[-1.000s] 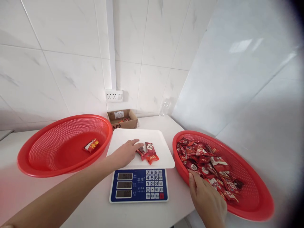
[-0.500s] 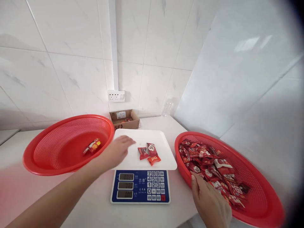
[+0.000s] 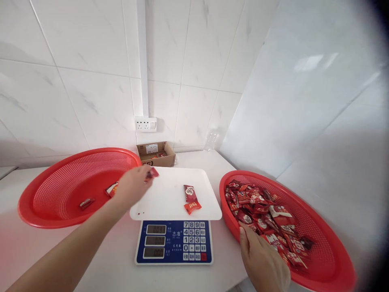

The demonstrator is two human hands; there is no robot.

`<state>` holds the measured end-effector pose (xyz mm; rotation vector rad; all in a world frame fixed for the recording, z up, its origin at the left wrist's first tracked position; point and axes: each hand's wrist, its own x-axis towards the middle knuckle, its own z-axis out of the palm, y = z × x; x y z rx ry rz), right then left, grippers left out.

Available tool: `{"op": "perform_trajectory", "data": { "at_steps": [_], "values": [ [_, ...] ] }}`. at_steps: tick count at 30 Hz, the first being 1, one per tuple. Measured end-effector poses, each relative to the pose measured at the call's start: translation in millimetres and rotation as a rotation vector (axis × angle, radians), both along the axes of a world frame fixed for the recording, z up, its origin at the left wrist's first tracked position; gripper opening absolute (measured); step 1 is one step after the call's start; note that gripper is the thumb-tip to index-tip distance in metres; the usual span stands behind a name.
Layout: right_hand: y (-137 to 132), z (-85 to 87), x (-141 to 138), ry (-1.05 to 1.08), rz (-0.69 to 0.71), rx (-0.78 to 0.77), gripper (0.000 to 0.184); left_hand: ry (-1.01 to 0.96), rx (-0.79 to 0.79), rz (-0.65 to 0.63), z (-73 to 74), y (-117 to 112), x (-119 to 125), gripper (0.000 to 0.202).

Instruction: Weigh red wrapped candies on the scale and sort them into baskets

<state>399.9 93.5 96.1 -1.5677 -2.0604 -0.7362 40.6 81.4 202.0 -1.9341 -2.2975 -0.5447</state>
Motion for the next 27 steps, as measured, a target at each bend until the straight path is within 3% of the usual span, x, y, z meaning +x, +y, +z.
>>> {"op": "perform_trajectory", "data": {
  "at_steps": [2, 4, 7, 11, 15, 21, 27],
  "values": [
    [-0.2, 0.8, -0.5, 0.007, 0.009, 0.001, 0.043, 0.023, 0.063, 0.122, 7.7, -6.9, -18.1, 0.034],
    [-0.1, 0.8, -0.4, 0.006, 0.007, 0.000, 0.042, 0.040, 0.074, 0.123, 9.0, -9.2, -23.9, 0.046],
    [0.2, -0.5, 0.4, 0.007, -0.024, -0.015, 0.040, 0.031, -0.036, -0.085, -0.7, -4.1, -3.1, 0.051],
    [-0.2, -0.2, -0.2, 0.001, -0.036, -0.033, 0.043, 0.006, -0.231, -0.442, -18.8, 12.6, 52.9, 0.056],
    [-0.6, 1.0, -1.9, 0.002, -0.029, -0.035, 0.046, 0.012, -0.308, -0.613, -27.5, 33.7, 90.4, 0.053],
    [0.2, 0.1, -0.9, -0.002, -0.024, -0.059, 0.046, 0.059, -0.328, -0.620, -36.1, 53.4, 98.6, 0.027],
    [0.7, -1.3, 1.8, -0.013, -0.014, -0.060, 0.045, 0.037, -0.221, -0.515, -42.6, 49.8, 82.3, 0.022]
  ]
}}
